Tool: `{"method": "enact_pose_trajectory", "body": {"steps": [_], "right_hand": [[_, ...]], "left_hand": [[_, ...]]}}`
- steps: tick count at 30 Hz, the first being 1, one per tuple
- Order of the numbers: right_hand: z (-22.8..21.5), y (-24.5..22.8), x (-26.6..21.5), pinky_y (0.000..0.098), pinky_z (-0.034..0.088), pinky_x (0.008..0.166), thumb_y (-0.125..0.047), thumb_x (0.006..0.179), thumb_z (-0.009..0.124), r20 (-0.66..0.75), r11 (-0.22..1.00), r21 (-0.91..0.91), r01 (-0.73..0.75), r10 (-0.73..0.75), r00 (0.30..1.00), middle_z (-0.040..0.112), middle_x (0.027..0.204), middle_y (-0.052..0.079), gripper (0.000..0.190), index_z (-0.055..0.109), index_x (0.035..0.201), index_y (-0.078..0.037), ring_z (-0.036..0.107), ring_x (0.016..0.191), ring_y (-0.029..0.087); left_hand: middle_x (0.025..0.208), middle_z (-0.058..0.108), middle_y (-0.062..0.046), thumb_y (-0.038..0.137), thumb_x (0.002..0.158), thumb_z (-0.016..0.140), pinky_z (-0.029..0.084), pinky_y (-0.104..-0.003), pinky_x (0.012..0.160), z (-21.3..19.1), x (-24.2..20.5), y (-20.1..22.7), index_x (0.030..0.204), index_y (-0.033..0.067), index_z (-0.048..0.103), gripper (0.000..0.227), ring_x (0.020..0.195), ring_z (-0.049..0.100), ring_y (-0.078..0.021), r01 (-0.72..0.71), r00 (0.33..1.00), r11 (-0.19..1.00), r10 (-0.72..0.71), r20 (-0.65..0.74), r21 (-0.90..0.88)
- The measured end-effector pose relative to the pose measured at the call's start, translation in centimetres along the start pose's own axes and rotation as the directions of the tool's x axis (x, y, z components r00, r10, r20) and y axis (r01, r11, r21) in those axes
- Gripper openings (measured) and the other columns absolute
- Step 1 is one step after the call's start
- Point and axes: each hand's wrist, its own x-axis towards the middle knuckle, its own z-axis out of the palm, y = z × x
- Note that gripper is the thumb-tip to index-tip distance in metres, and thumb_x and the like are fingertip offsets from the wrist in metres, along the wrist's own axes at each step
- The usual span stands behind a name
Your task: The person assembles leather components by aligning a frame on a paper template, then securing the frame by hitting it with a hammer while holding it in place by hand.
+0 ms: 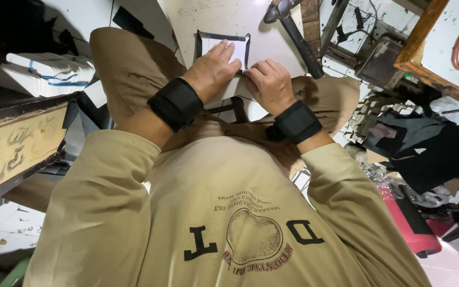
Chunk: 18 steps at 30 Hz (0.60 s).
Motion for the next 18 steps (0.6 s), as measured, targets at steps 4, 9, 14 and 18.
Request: {"method": "enact_pose_trajectory", "body": {"steps": [4, 9, 14, 18], "right_hand": [[0.4, 0.3, -0.1, 0.0407, 0.052, 0.075, -0.005, 0.087, 0.080, 0.013, 0.996, 0.071, -0.053, 0.052, 0.999, 0.066, 0.093, 0.008, 0.012, 0.072, 0.097, -0.006, 0.063, 0.086, 0.029], [0.9, 0.7, 0.0, 0.0401, 0.053, 0.075, -0.003, 0.088, 0.077, 0.041, 0.971, 0.179, -0.156, 0.151, 0.988, 0.065, 0.092, 0.010, 0.011, 0.072, 0.098, -0.005, 0.064, 0.087, 0.031], [1.1, 0.6, 0.3, 0.0400, 0.053, 0.075, -0.001, 0.086, 0.076, 0.066, 0.957, 0.193, -0.218, 0.209, 0.976, 0.066, 0.091, 0.010, 0.012, 0.071, 0.095, -0.006, 0.065, 0.088, 0.032], [1.2, 0.7, 0.7, 0.0411, 0.053, 0.074, -0.002, 0.084, 0.076, 0.103, 0.946, 0.188, -0.263, 0.247, 0.964, 0.065, 0.088, 0.010, 0.011, 0.069, 0.091, -0.005, 0.065, 0.087, 0.032]], "left_hand": [[0.135, 0.057, -0.030, -0.001, 0.086, 0.066, 0.051, -0.043, 0.101, -0.9, 0.2, 0.5, 0.107, -0.0010, 0.066, 0.021, 0.132, 0.053, -0.0439, 0.009, 0.997, 1.000, -0.008, -0.075, 0.005], [0.104, 0.060, -0.013, 0.012, 0.080, 0.081, 0.055, -0.042, 0.090, -1.0, 1.1, 0.7, 0.097, 0.0028, 0.070, 0.022, 0.106, 0.059, -0.0314, 0.077, 0.992, 0.996, -0.080, -0.097, -0.036], [0.108, 0.061, -0.014, 0.011, 0.080, 0.081, 0.055, -0.041, 0.090, -0.8, 1.6, 0.9, 0.095, 0.0037, 0.071, 0.019, 0.108, 0.058, -0.0317, 0.124, 0.988, 0.992, -0.126, -0.087, -0.026], [0.110, 0.060, -0.014, 0.013, 0.079, 0.082, 0.055, -0.041, 0.091, -0.7, 1.7, 0.8, 0.096, 0.0032, 0.072, 0.022, 0.111, 0.056, -0.0324, 0.124, 0.984, 0.992, -0.128, -0.121, -0.040]]}}
